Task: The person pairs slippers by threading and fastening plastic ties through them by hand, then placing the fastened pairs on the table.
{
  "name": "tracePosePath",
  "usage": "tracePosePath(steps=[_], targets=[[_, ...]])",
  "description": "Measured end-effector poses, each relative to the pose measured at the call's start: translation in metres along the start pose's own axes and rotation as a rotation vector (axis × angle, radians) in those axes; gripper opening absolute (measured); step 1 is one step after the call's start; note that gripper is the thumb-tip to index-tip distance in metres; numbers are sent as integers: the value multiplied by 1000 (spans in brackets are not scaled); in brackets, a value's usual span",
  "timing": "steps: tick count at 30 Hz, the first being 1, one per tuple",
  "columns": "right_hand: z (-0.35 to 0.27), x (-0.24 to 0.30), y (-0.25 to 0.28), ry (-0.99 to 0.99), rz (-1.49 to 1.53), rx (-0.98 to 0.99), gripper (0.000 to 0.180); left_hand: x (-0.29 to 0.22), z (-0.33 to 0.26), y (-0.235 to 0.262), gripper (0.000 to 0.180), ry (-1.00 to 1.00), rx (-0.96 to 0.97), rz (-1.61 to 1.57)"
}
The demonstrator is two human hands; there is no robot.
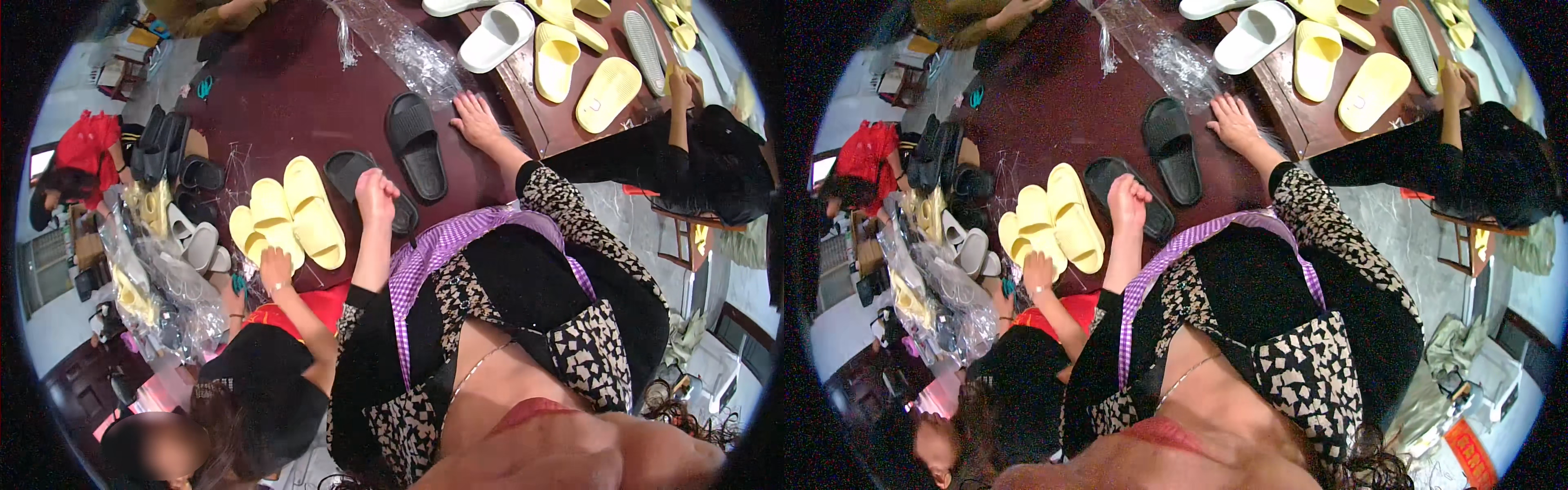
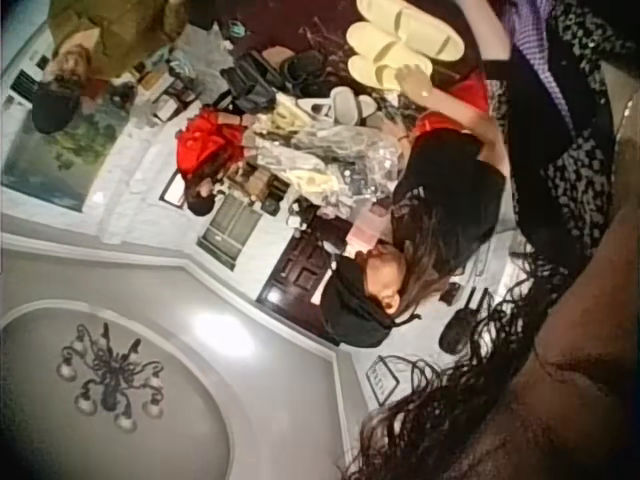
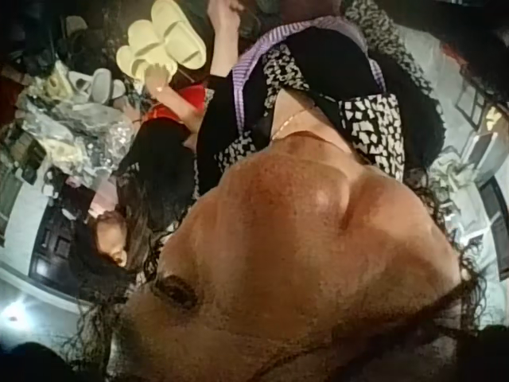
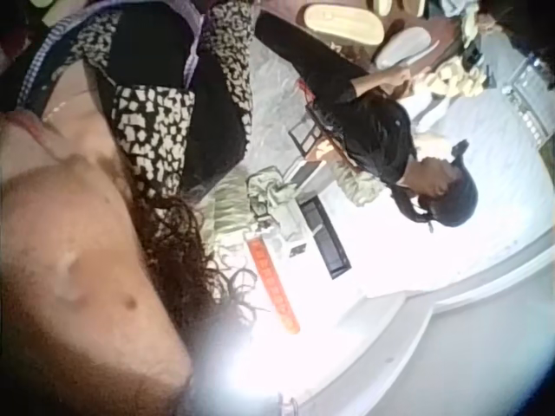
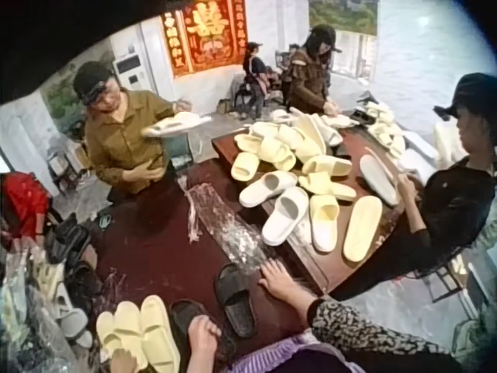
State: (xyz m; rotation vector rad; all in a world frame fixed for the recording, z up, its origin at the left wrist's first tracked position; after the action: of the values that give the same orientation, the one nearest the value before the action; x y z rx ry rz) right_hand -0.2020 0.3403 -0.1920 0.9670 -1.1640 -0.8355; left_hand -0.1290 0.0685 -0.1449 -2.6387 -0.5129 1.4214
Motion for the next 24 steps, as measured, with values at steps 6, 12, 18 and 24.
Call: tracePosePath(steps=[6, 12, 18, 24], targets=[[6, -9, 0, 23, 60, -82, 44, -16, -34, 23, 6, 39, -19, 80], [-8, 62, 71, 139, 580, -312, 29, -33, -54, 17, 11, -84, -17, 266], [-27, 164, 99, 381, 737, 94, 29, -32, -60, -2, 14, -236, 132, 667], [-36, 163, 73, 506, 747, 163, 14, -46, -83, -2, 17, -488, 150, 1041]])
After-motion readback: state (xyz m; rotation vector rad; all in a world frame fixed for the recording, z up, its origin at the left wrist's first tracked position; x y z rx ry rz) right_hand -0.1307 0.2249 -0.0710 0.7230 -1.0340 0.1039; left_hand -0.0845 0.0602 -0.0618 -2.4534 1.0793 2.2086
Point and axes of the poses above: each hand's wrist, its own z-axis towards the middle knuckle, its own y-axis out of the back of the hand, x = y × z, the point moved 4 cm from there along z, towards the middle knuckle, and after that the axes turned 12 degrees about z, right-handed, at the moved point
